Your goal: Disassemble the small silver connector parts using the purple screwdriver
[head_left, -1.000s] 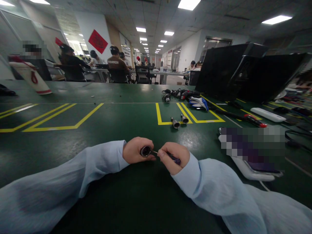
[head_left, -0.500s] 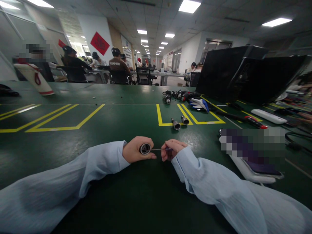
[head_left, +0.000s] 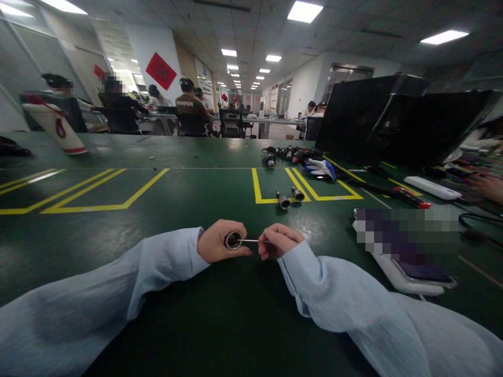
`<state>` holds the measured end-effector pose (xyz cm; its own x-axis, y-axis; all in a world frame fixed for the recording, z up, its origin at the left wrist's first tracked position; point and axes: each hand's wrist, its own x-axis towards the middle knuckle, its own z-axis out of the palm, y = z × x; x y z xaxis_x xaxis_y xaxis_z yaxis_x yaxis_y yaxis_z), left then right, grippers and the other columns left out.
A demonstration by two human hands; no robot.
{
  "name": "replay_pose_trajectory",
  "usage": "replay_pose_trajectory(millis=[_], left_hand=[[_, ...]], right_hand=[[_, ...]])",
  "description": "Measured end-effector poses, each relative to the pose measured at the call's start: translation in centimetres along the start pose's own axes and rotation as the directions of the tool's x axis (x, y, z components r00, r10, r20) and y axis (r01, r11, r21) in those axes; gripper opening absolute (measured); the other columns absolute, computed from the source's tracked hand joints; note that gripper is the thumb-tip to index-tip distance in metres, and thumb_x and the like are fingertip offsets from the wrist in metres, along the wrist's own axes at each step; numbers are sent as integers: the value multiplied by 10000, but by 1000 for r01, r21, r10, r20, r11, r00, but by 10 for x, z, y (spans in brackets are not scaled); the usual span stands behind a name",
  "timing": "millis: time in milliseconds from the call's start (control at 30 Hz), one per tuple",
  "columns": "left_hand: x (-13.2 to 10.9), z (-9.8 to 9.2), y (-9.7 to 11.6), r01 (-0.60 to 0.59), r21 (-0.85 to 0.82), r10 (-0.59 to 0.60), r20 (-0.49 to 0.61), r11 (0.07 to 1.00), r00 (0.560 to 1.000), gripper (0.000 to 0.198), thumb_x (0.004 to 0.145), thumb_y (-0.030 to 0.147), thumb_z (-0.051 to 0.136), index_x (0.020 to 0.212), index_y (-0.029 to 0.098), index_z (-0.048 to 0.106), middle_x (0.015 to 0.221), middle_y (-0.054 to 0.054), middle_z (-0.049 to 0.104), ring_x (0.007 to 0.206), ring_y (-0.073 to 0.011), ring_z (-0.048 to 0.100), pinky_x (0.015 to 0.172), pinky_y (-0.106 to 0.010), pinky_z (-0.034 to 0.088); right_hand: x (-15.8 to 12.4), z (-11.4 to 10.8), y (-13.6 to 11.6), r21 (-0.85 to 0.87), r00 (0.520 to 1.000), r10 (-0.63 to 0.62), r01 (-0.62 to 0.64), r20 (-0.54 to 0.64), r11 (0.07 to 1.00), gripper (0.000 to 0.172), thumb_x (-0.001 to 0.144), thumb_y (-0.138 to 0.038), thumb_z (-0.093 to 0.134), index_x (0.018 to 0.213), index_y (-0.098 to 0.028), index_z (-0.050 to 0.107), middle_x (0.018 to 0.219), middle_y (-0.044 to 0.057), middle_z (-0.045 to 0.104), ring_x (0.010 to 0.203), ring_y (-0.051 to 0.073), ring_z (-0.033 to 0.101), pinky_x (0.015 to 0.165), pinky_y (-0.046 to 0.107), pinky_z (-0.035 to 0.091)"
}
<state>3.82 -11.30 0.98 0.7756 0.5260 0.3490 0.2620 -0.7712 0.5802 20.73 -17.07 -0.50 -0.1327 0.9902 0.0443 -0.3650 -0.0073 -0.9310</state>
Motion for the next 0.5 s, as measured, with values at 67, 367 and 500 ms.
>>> replay_pose_trajectory(millis=[67,367,500], left_hand=[[0,-1,1,5,-16,-5,7,1000,1000,230,639,274,658,602,126,485,555,34,483,493,-61,439,463,-167,366],[0,2,-1,46,-38,-49,-67,998,997,240,640,287,659,611,125,486,567,30,488,493,-65,434,462,-179,370],[0,3,-2,60,-51,-65,-99,997,993,240,650,281,646,602,123,472,557,31,466,485,-64,417,449,-181,355]], right_hand=[[5,-4,1,98,993,109,-112,37,989,183,644,-313,619,586,-146,575,452,-9,596,374,90,523,404,204,386],[-3,1,-4,-114,988,-134,125,-71,985,199,676,-331,599,586,-155,582,476,-7,585,423,89,516,447,222,420],[-10,8,-2,-308,952,-302,272,-53,912,208,732,-335,549,627,-160,589,541,6,586,489,94,529,498,232,443]])
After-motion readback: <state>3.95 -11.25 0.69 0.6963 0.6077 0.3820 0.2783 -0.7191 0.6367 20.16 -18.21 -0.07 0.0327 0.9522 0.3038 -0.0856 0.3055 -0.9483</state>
